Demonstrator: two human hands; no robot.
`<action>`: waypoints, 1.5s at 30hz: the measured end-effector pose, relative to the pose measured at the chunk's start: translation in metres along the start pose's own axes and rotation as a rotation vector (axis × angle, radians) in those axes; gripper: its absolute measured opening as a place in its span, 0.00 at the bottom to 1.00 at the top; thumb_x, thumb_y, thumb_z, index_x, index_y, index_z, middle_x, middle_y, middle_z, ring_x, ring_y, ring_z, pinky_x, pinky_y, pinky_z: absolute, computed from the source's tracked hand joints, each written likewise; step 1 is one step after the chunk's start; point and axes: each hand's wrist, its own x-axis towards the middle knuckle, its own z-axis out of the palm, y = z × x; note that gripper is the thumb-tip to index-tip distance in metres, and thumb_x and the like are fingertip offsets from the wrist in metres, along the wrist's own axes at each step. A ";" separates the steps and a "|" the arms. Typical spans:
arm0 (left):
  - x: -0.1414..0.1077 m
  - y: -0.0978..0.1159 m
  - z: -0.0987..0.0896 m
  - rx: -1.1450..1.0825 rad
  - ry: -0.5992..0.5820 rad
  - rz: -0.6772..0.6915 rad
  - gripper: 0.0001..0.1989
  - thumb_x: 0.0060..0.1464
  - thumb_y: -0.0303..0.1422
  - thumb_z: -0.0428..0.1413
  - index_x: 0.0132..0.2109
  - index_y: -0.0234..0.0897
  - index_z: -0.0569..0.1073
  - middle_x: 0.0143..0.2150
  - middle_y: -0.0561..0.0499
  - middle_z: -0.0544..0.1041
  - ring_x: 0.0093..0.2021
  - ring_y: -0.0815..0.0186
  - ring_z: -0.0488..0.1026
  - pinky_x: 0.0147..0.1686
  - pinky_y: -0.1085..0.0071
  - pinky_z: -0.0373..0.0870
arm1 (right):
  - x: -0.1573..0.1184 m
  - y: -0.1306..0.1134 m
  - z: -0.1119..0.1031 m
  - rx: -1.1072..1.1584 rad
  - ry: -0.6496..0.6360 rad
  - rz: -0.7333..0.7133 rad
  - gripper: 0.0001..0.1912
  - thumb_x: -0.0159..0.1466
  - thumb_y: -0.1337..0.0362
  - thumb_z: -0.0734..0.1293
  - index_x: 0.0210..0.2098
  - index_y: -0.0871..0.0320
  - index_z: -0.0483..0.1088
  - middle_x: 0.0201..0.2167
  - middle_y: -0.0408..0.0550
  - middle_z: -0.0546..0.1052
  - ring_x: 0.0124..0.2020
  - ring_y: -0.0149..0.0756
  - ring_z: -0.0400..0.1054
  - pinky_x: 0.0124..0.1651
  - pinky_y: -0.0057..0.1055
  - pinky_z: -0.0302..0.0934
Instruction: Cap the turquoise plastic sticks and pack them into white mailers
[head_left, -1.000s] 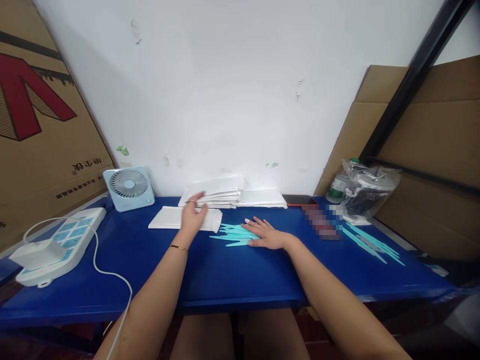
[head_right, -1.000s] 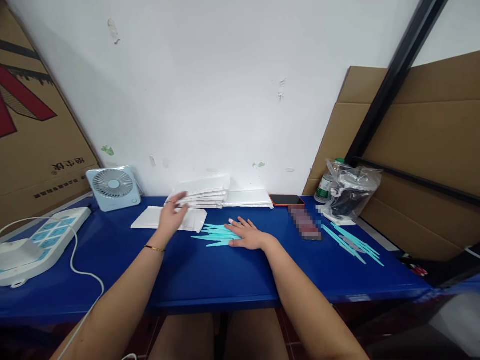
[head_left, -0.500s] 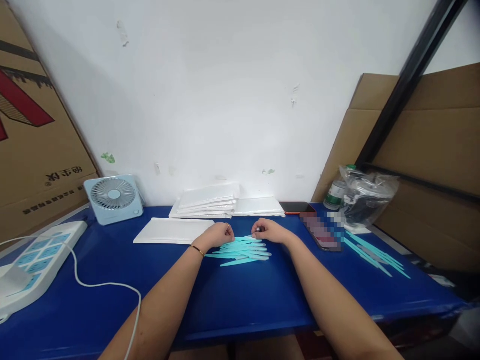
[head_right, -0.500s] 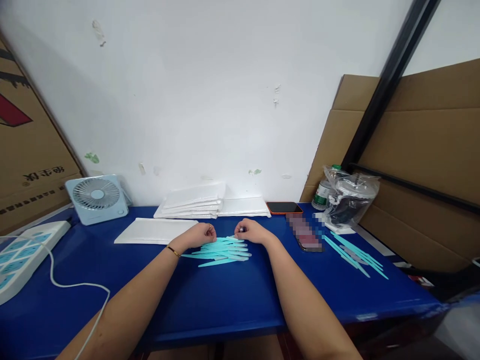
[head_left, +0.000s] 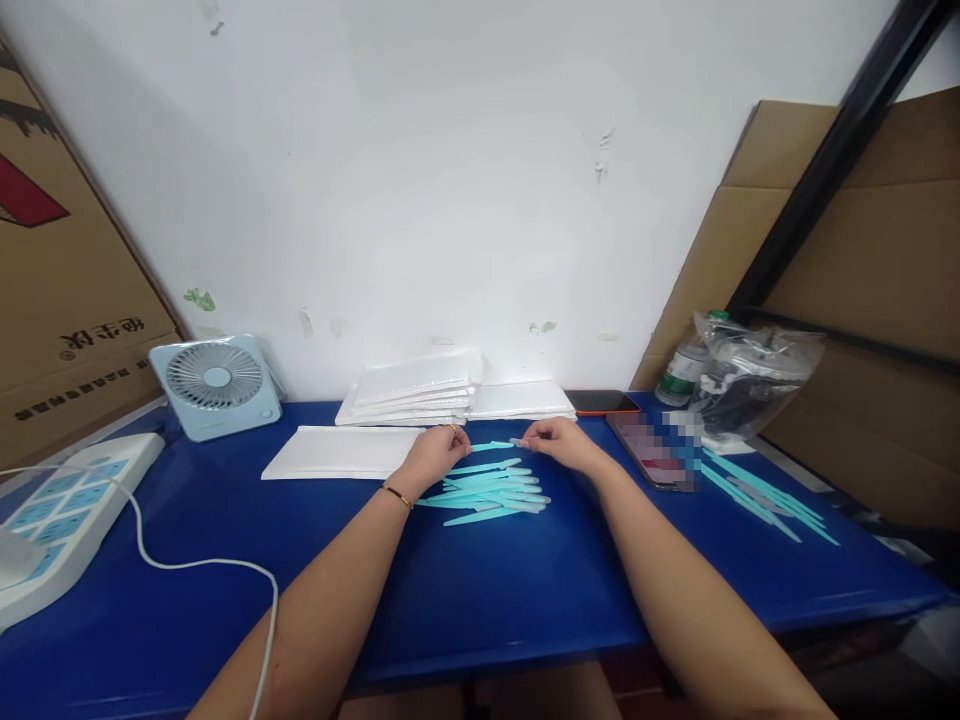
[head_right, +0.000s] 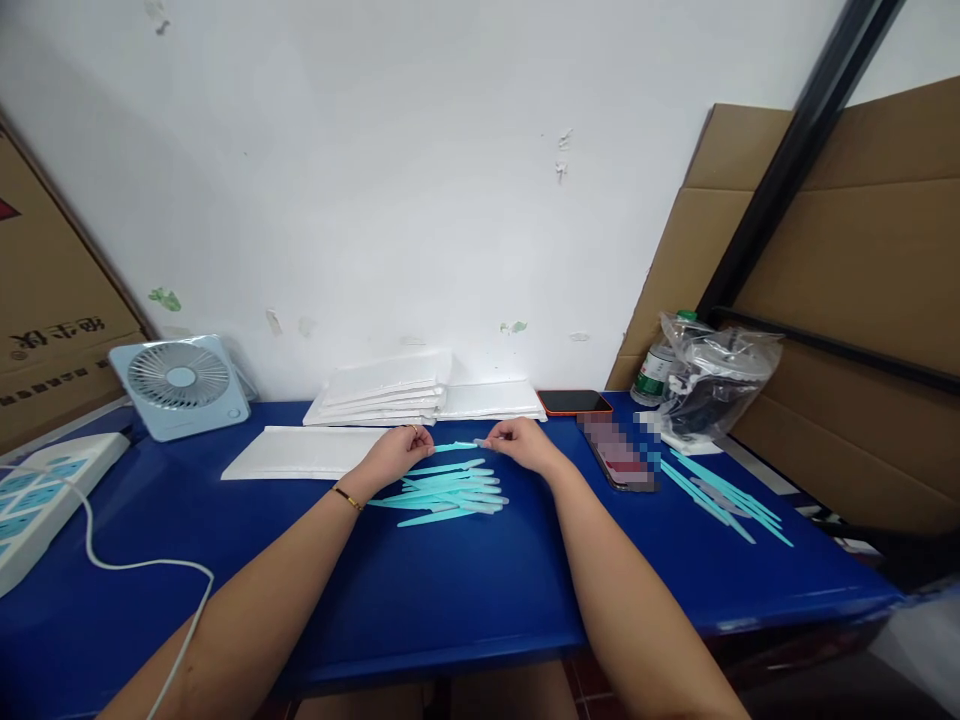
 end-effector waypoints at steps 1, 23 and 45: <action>0.000 -0.002 0.000 0.012 -0.002 -0.015 0.09 0.51 0.38 0.53 0.34 0.39 0.74 0.29 0.51 0.75 0.31 0.64 0.71 0.29 0.72 0.61 | 0.000 0.004 -0.004 -0.019 0.017 0.024 0.13 0.52 0.54 0.69 0.25 0.58 0.76 0.19 0.43 0.73 0.22 0.31 0.61 0.27 0.28 0.54; -0.003 0.018 -0.002 0.196 0.055 0.087 0.05 0.50 0.36 0.56 0.30 0.42 0.75 0.31 0.56 0.77 0.36 0.64 0.72 0.40 0.68 0.60 | -0.001 -0.010 0.002 -0.048 -0.078 -0.009 0.16 0.53 0.54 0.69 0.35 0.59 0.74 0.27 0.44 0.74 0.27 0.31 0.64 0.31 0.28 0.57; -0.007 0.019 0.003 0.143 -0.071 0.218 0.08 0.52 0.39 0.55 0.31 0.42 0.75 0.30 0.56 0.77 0.34 0.67 0.71 0.37 0.71 0.58 | -0.010 -0.028 0.007 -0.463 -0.242 -0.069 0.07 0.57 0.59 0.67 0.30 0.57 0.71 0.32 0.44 0.68 0.32 0.32 0.63 0.43 0.34 0.54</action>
